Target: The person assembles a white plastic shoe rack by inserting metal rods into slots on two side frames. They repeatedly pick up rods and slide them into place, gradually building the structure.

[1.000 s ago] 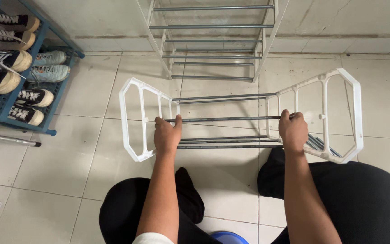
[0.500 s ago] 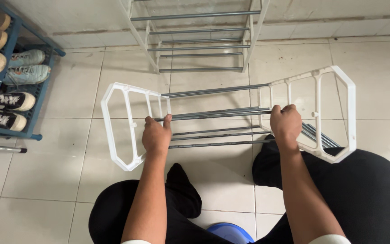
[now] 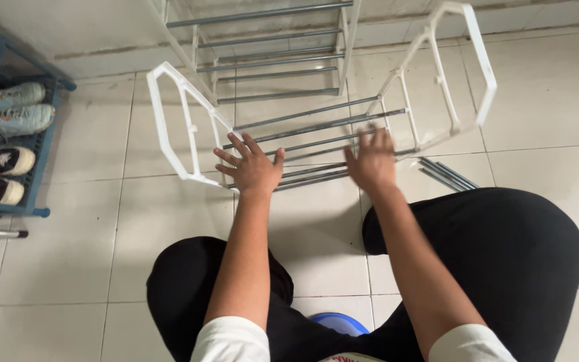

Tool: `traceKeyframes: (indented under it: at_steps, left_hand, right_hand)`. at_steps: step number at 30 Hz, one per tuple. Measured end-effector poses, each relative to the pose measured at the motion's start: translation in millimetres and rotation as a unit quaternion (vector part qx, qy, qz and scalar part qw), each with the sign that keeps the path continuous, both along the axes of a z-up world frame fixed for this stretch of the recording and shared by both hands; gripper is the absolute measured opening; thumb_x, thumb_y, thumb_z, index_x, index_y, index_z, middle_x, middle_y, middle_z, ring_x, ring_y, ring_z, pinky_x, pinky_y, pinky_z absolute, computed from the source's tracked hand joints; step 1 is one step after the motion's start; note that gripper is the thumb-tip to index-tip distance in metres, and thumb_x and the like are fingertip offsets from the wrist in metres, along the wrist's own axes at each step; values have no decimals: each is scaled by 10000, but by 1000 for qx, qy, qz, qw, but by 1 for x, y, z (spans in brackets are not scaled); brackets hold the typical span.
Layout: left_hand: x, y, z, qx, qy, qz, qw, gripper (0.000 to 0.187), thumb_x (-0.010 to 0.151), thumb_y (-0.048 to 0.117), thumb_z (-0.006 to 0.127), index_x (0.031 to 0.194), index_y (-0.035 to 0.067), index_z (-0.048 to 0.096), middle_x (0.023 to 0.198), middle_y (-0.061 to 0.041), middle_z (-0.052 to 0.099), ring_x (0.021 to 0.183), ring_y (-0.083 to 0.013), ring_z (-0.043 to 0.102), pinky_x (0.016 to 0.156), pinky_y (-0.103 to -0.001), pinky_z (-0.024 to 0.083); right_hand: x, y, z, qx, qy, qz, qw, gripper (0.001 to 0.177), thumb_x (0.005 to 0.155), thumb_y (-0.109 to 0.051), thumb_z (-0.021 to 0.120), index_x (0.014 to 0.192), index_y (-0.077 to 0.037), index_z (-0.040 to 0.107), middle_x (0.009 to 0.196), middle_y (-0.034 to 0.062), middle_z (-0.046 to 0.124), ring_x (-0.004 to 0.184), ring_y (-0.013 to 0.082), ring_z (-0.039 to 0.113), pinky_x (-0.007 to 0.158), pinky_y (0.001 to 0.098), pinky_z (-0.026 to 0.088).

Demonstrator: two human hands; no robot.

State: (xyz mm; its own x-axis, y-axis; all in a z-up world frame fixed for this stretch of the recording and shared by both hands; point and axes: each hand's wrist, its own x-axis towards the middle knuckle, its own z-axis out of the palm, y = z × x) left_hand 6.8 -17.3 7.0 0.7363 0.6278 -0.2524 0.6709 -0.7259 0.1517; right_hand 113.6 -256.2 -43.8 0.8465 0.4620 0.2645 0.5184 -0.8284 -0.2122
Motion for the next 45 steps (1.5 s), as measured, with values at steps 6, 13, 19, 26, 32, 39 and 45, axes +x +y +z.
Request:
traceKeyframes:
  at_steps: [6, 13, 19, 26, 32, 39, 45]
  left_hand:
    - [20, -38, 12, 10, -12, -72, 997, 1015, 930, 697, 463, 1629, 44, 122, 1679, -301, -5, 1444, -681, -18, 1185, -711, 50]
    - [34, -81, 7, -55, -110, -356, 927, 943, 823, 543, 652, 1594, 130, 300, 1714, -74, 207, 1600, -372, 75, 1297, -484, 105]
    - [22, -107, -22, -38, -100, -364, 925, 793, 957, 343, 603, 1610, 127, 209, 1685, -44, 205, 1571, -259, 117, 1258, -541, 75]
    - [52, -109, -33, 44, -62, -342, 937, 648, 993, 113, 533, 1583, 161, 270, 1681, -7, 299, 1543, -240, 242, 1193, -644, 187]
    - [64, -103, -27, -35, -43, -309, 949, 676, 926, 99, 601, 1543, 162, 332, 1625, -11, 373, 1511, -222, 308, 1186, -587, 260]
    - [61, -111, -14, -16, -79, -271, 959, 475, 949, 167, 624, 1408, 107, 517, 1443, -64, 586, 1399, -260, 513, 1116, -533, 420]
    - [57, -130, -27, 24, -424, -315, 849, 400, 818, 40, 609, 1215, 30, 556, 1359, -190, 552, 1234, -358, 585, 1016, -497, 483]
  right_hand:
    - [-40, -6, 13, 61, -53, 65, 995, 283, 1024, -172, 593, 1262, -28, 647, 1401, 144, 547, 1325, 395, 492, 1184, 523, 390]
    - [-44, -17, 34, 200, 118, 25, 972, 259, 968, -88, 616, 1222, -42, 625, 1326, 147, 567, 1225, 340, 587, 991, 433, 526]
    - [-35, -14, 24, 132, 27, 86, 987, 489, 799, -79, 694, 1268, -13, 571, 1348, 178, 557, 1350, 376, 500, 1206, 485, 374]
    - [-35, 2, 4, -66, -19, -19, 997, 831, 832, -89, 585, 1609, -136, 292, 1607, 347, 243, 1505, 519, 216, 1214, 600, 186]
    - [-30, 8, 2, -93, -51, -49, 993, 794, 920, -119, 545, 1649, -198, 241, 1586, 455, 173, 1497, 610, 186, 1222, 639, 184]
    - [-22, 16, 32, -208, 32, -31, 977, 734, 965, -250, 544, 1634, -184, 248, 1564, 465, 211, 1458, 632, 200, 1090, 582, 403]
    - [-24, -19, 15, 11, 6, 5, 1000, 646, 868, -218, 663, 1481, -140, 475, 1551, 340, 367, 1447, 505, 323, 1002, 460, 516]
